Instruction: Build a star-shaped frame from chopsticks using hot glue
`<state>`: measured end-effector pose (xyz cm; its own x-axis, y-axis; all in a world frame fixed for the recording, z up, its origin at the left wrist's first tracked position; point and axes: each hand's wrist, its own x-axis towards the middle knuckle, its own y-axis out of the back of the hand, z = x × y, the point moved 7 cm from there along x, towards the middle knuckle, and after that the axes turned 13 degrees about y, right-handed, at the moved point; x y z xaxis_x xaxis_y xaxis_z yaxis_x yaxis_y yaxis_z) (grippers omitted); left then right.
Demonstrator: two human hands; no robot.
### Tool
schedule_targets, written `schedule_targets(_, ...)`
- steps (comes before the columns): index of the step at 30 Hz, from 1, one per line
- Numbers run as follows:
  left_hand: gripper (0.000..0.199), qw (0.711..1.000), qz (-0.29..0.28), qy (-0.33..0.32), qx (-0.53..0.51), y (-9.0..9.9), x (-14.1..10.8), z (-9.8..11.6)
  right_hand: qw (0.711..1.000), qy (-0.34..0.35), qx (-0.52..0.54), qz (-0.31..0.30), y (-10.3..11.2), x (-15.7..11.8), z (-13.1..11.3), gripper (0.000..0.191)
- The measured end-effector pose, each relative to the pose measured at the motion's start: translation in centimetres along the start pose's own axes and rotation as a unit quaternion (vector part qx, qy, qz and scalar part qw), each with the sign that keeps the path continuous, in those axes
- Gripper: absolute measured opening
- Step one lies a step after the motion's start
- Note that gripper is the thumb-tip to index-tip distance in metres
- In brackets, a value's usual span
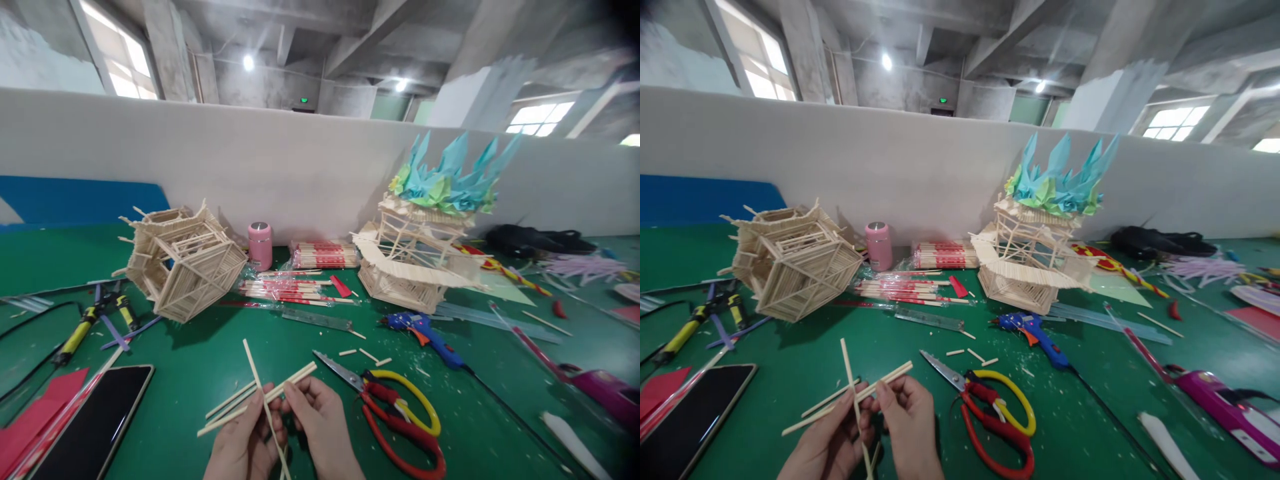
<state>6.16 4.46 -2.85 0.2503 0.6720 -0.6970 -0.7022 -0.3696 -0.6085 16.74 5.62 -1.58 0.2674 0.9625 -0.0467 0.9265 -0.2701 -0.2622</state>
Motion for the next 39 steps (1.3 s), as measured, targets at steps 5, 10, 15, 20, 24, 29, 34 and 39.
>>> schedule_targets(5, 0.01, 1.0, 0.011, 0.004, -0.006, 0.26, 0.13, -0.03, 1.0, 0.003, 0.005, -0.004, 0.0, 0.21, -0.12, 0.041)
schedule_targets(10, 0.009, 1.0, 0.01, 0.006, -0.007, 0.3, 0.37, -0.06, 1.0, 0.004, 0.01, 0.0, -0.02, 0.19, -0.17, 0.042)
schedule_targets(15, 0.011, 1.0, 0.007, -0.005, -0.004, 0.15, 0.11, -0.13, 1.0, 0.008, 0.018, 0.02, -0.01, -0.09, 0.17, 0.041)
schedule_targets(20, 0.011, 1.0, -0.012, 0.008, -0.01, -0.15, 0.04, -0.42, 0.999, 0.003, 0.025, 0.028, 0.05, -0.23, 0.37, 0.039)
schedule_targets(24, 0.016, 1.0, 0.008, 0.017, -0.022, -0.07, -0.17, -0.46, 0.999, -0.001, 0.027, 0.032, 0.21, -0.29, 0.2, 0.035)
schedule_targets(29, 0.016, 1.0, 0.009, 0.024, -0.013, -0.1, -0.18, -0.66, 0.999, -0.007, 0.035, 0.041, 0.35, -0.39, 0.21, 0.033)
schedule_targets(34, 0.011, 1.0, 0.002, 0.015, -0.005, 0.11, -0.03, -0.85, 0.998, -0.009, 0.041, 0.047, 0.29, -0.42, 0.14, 0.033)
schedule_targets(39, 0.011, 1.0, -0.009, 0.016, -0.004, -0.09, 0.03, -0.89, 0.998, -0.011, 0.04, 0.052, 0.26, -0.4, -0.01, 0.034)
